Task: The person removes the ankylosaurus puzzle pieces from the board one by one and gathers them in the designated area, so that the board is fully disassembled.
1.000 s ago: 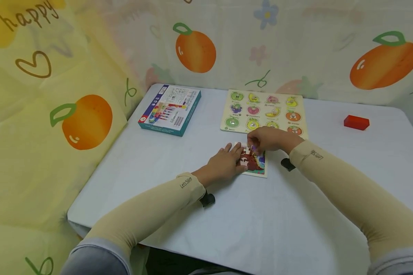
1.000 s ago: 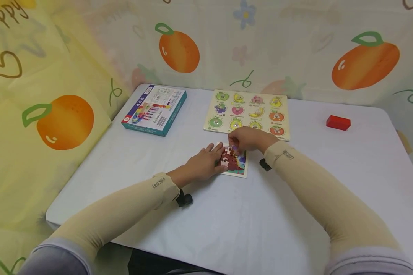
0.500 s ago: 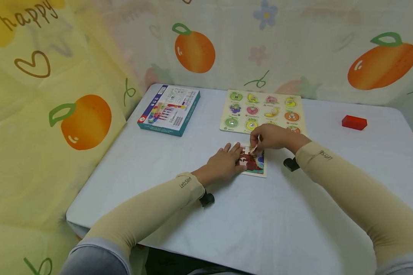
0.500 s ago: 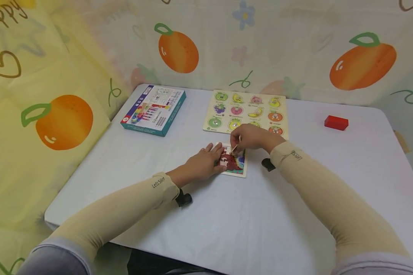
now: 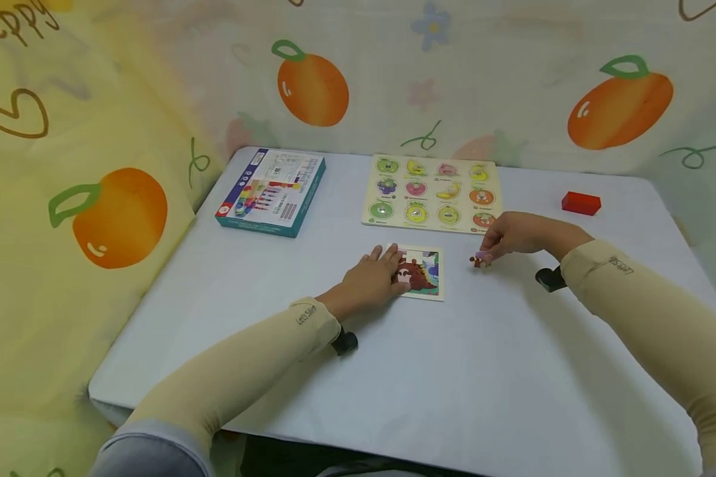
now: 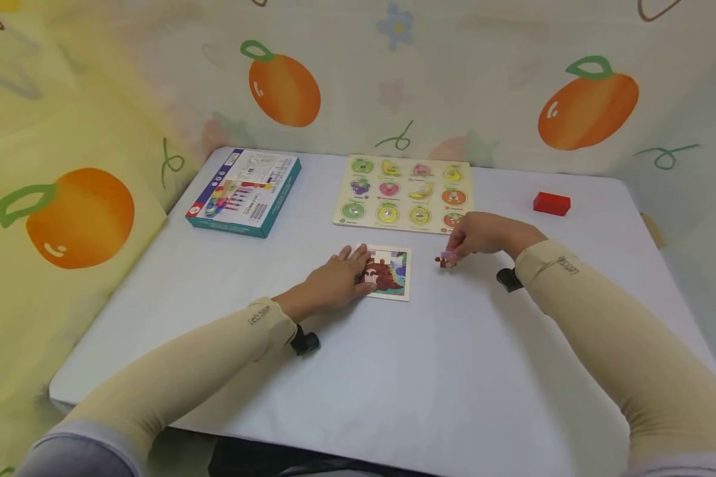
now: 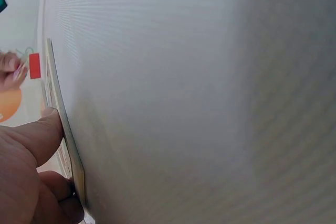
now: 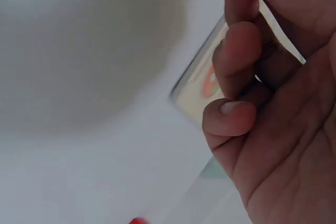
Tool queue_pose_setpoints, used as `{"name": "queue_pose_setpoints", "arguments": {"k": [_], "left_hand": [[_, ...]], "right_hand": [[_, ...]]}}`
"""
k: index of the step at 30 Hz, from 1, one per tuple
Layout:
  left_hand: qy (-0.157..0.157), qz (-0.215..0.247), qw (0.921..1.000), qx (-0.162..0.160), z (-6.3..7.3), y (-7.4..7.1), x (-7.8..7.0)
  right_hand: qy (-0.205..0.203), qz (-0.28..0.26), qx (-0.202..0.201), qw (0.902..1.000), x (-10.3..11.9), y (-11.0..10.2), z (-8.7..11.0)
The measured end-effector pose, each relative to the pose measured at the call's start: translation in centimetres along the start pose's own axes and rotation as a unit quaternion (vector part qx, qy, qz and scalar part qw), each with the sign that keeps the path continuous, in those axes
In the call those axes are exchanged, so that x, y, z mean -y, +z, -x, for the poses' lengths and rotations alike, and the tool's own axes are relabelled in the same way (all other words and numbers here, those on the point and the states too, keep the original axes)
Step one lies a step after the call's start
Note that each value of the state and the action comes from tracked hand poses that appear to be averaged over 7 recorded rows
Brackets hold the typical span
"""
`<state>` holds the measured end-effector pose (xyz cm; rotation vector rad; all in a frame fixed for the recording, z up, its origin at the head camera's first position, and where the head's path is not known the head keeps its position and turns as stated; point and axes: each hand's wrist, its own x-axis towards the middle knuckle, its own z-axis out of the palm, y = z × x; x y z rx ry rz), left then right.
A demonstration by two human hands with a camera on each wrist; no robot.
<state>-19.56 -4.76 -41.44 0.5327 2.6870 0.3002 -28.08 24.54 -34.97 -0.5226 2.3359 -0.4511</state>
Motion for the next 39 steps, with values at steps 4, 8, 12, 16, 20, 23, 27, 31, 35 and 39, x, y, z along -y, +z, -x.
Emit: {"name": "queue_pose_setpoints", "arguments": {"k": [4, 8, 12, 16, 20, 23, 27, 31, 35, 39], "left_hand": [[0.005, 0.002, 1.0, 0.0, -0.1, 0.2, 0.2], [0.006, 0.004, 1.0, -0.002, -0.3, 0.3, 0.3], [-0.003, 0.003, 1.0, 0.001, -0.3, 0.2, 0.4], [-0.009, 0.009, 0.9999, 0.003, -0.3, 0.0, 0.4], [-0.007, 0.011, 0.9999, 0.004, -0.3, 0.0, 0.3], [-0.002, 0.007, 1.0, 0.004, -0.3, -0.1, 0.1], [0.0, 0.003, 1.0, 0.005, -0.1, -0.2, -0.1], [-0.003, 0.001, 1.0, 0.006, -0.2, -0.1, -0.1], [-0.008, -0.001, 1.0, 0.004, -0.3, 0.0, 0.0], [-0.004, -0.003, 1.0, 0.006, -0.5, 0.1, 0.0]], "right_hand": [[0.021, 0.002, 0.008, 0.9998, -1.9, 0.4, 1.2], [0.032, -0.013, 0.007, 0.9994, -3.3, 0.6, 2.3], [0.039, -0.021, 0.006, 0.999, -4.6, 0.5, 2.7], [0.048, -0.025, 0.004, 0.9985, -6.1, 0.4, 2.9], [0.057, -0.039, 0.005, 0.9976, -7.1, 0.4, 2.9], [0.059, -0.039, 0.004, 0.9975, -7.3, 0.5, 3.0], [0.065, -0.025, 0.001, 0.9976, -7.3, 0.6, 2.9], [0.082, -0.017, -0.001, 0.9964, -7.6, 0.7, 2.8], [0.096, -0.001, -0.014, 0.9953, -7.4, 0.8, 3.0], [0.111, 0.016, -0.021, 0.9935, -7.1, 1.0, 3.4]]}}
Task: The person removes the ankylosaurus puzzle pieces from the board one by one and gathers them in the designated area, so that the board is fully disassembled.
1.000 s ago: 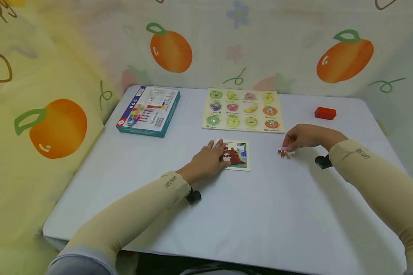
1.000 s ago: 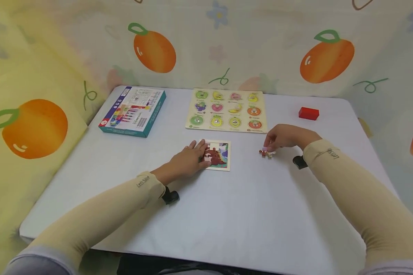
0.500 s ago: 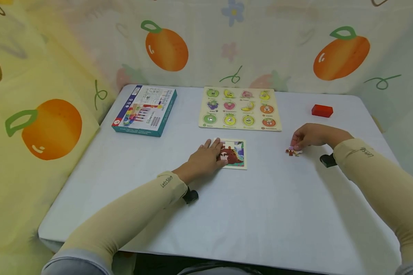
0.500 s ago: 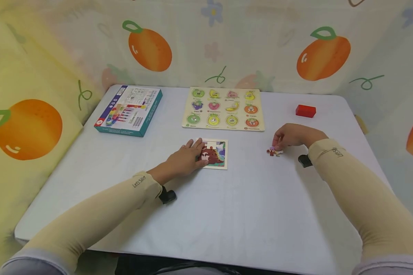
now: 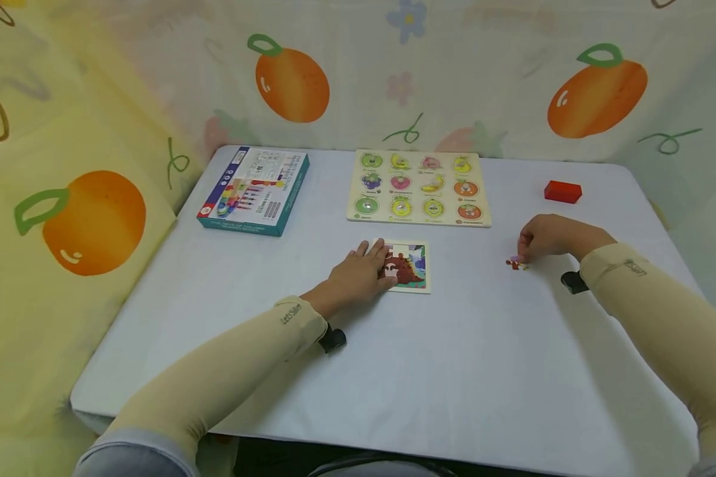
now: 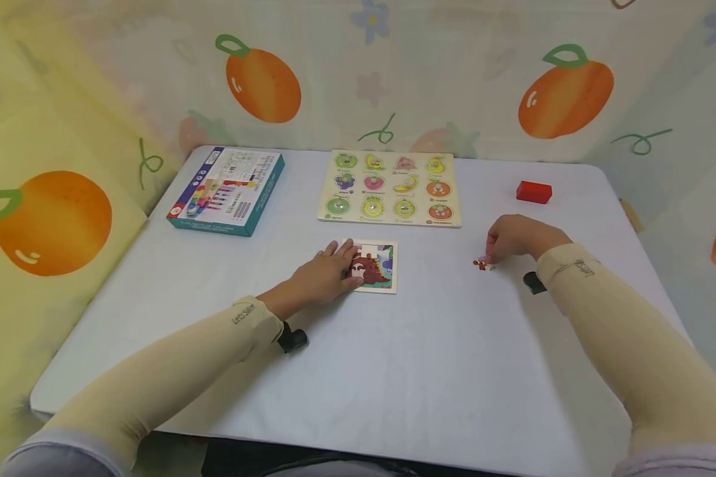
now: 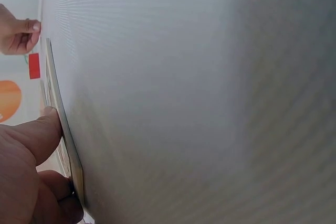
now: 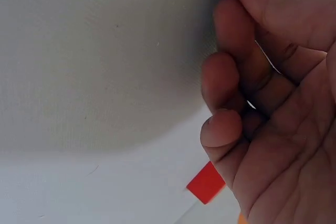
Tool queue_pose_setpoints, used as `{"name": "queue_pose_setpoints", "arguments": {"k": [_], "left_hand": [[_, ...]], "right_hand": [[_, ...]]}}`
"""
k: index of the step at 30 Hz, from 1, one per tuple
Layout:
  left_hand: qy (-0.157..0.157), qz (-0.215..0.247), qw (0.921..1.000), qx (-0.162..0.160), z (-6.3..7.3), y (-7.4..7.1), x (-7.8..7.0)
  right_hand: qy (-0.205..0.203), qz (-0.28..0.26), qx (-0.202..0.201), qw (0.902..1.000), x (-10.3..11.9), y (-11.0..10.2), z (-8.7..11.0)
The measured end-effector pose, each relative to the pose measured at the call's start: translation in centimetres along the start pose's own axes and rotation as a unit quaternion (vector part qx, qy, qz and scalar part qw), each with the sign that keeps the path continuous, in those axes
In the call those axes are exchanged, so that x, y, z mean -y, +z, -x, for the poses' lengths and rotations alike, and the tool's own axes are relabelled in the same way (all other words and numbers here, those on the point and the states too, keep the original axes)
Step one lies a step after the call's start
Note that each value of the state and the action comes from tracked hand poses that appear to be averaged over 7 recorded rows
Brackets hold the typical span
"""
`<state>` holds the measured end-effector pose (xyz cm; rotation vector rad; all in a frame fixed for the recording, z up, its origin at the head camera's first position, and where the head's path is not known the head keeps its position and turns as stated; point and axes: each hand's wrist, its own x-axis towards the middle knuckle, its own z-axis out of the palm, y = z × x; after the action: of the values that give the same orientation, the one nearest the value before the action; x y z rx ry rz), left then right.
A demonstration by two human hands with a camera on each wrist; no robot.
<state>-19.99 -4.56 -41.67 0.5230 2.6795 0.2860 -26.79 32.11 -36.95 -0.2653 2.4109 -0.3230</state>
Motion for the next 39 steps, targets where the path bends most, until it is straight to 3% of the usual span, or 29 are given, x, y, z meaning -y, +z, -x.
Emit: {"name": "queue_pose_setpoints", "arguments": {"k": [8, 13, 16, 19, 24, 26, 31, 39], "left_hand": [[-0.007, 0.003, 1.0, 0.004, 0.1, -0.1, -0.1], [0.004, -0.003, 1.0, 0.004, 0.2, -0.2, -0.1], [0.008, -0.003, 1.0, 0.002, 0.4, -0.3, 0.0], [0.005, -0.003, 1.0, 0.002, 0.5, -0.5, -0.1], [0.007, -0.016, 0.9998, 0.007, 0.3, -0.5, -0.1], [0.009, -0.017, 0.9998, 0.007, 0.3, -0.5, -0.2], [0.006, -0.019, 0.9998, 0.007, 0.3, -0.6, -0.1], [0.002, -0.019, 0.9998, 0.01, 0.6, -0.8, -0.4]], "right_hand": [[0.005, -0.016, 0.016, 0.9997, 0.0, -0.3, -0.2], [0.008, -0.005, 0.021, 0.9997, 0.9, -1.1, -0.3], [0.001, 0.016, -0.002, 0.9999, 3.1, -1.4, -0.3], [-0.033, 0.044, -0.038, 0.9978, 6.6, -0.8, -1.0], [-0.116, 0.099, -0.093, 0.9839, 12.1, 1.7, -3.2], [-0.13, 0.115, -0.108, 0.9789, 13.5, 2.7, -3.9], [-0.132, 0.136, -0.132, 0.9729, 15.5, 4.0, -4.7], [-0.129, 0.15, -0.142, 0.9699, 16.3, 4.1, -4.1]]}}
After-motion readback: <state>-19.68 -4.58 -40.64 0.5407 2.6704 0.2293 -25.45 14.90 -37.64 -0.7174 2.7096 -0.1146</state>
